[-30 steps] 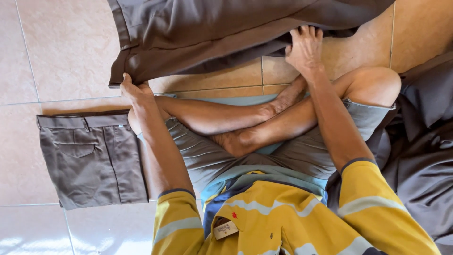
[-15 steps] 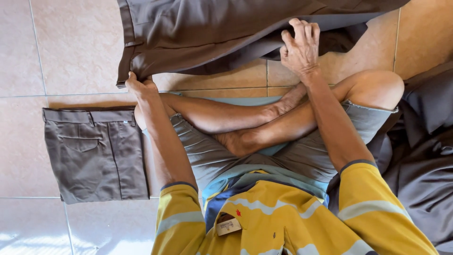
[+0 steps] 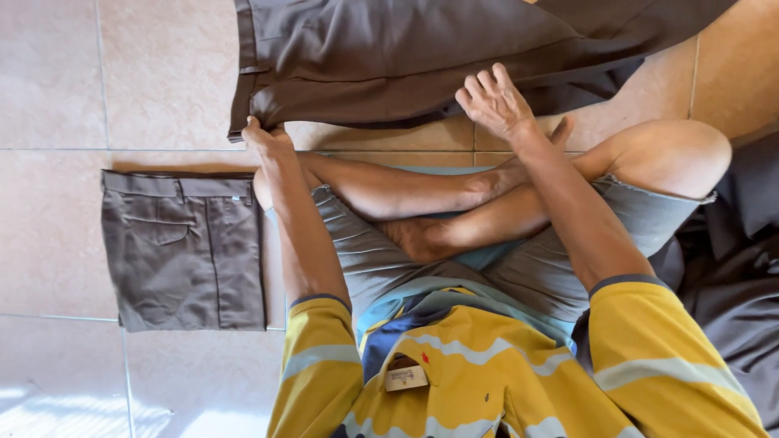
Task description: The person sits on a tiled floor and folds several pairs of brown trousers by hand. They unfold each pair, align the legs, fold the garment in half, then fold it into a compact rectangle and place it on a growing stack to the left.
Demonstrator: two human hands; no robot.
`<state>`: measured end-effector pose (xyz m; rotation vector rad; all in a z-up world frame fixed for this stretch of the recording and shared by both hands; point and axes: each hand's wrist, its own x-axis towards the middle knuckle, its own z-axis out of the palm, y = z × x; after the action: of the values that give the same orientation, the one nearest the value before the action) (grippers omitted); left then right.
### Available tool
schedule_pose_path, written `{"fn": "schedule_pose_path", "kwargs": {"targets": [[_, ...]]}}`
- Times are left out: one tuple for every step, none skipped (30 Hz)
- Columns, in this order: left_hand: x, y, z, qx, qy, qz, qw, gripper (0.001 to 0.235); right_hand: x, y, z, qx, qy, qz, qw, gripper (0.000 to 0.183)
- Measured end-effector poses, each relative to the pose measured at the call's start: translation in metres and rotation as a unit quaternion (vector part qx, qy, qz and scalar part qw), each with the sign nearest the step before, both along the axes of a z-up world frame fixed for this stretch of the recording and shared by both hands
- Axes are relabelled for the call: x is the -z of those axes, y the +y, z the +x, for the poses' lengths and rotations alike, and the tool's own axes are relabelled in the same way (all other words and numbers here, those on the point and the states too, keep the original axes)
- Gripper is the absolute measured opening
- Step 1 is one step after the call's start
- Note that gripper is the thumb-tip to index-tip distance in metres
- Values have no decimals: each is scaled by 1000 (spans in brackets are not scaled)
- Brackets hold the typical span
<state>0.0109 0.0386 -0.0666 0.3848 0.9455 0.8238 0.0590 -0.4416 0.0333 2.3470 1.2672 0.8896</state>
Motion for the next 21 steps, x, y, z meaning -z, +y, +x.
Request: {"fn": "schedule_pose_path", "kwargs": {"targets": [[-9, -3, -2, 11, 61, 19, 998, 49, 4, 3, -1, -4, 0, -28, 1000, 12], [-17, -6, -3, 21, 123, 38, 992, 53, 8, 6, -1, -8, 0, -56, 998, 13], [-16, -4, -1, 20, 122, 41, 991, 53, 5, 6, -1, -9, 0, -53, 999, 13], [-15, -2, 1, -1, 93, 6, 996, 52, 2, 5, 1, -6, 8, -38, 999, 7], [-12, -2, 3, -20, 64, -30, 997, 53, -1, 2, 0, -2, 18, -24, 1000, 9], [-12, -1, 2, -20, 64, -28, 997, 53, -5, 2, 1, -1, 17, -22, 1000, 9], [-12, -3, 5, -35, 58, -27, 997, 55, -9, -2, 2, -4, 30, 31, 999, 8], [-11, -6, 7, -51, 53, -26, 997, 58, -13, -6, 4, -7, 43, 84, 996, 9], [-2, -2, 9, -46, 53, -26, 997, 58, -13, -8, 2, -2, 42, 84, 996, 9], [7, 1, 12, -36, 62, -15, 997, 52, -13, -11, 1, 35, 55, 89, 994, 17], [17, 4, 13, -25, 72, -4, 997, 46, -11, -14, -2, 72, 69, 93, 991, 28], [61, 21, 7, -19, 73, -4, 997, 46, -4, -18, -3, 78, 69, 93, 990, 28], [102, 39, 2, 14, 269, 391, 880, 53, 3, -21, -3, 81, 63, 94, 990, 31], [144, 57, -2, 45, 405, 707, 578, 63, 9, -24, -3, 84, 57, 95, 990, 34], [125, 55, -1, 46, 401, 709, 578, 63, -5, -26, -3, 88, 55, 96, 990, 34], [107, 53, 1, 157, 474, 627, 598, 56, -19, -27, -4, 50, 28, 152, 987, 23], [90, 52, -4, 267, 537, 528, 601, 50, -32, -28, -6, 10, 4, 207, 978, 19], [90, 59, -7, 269, 537, 529, 599, 50, -13, -40, -6, 12, 5, 207, 978, 19], [92, 61, -13, 263, 488, 591, 586, 45, 7, -56, -7, 43, 52, 208, 976, 20], [95, 63, -19, 256, 436, 649, 569, 42, 26, -72, -9, 73, 100, 209, 970, 26], [108, 64, -25, 258, 435, 649, 568, 42, 46, -75, -14, 76, 101, 209, 970, 26]]}}
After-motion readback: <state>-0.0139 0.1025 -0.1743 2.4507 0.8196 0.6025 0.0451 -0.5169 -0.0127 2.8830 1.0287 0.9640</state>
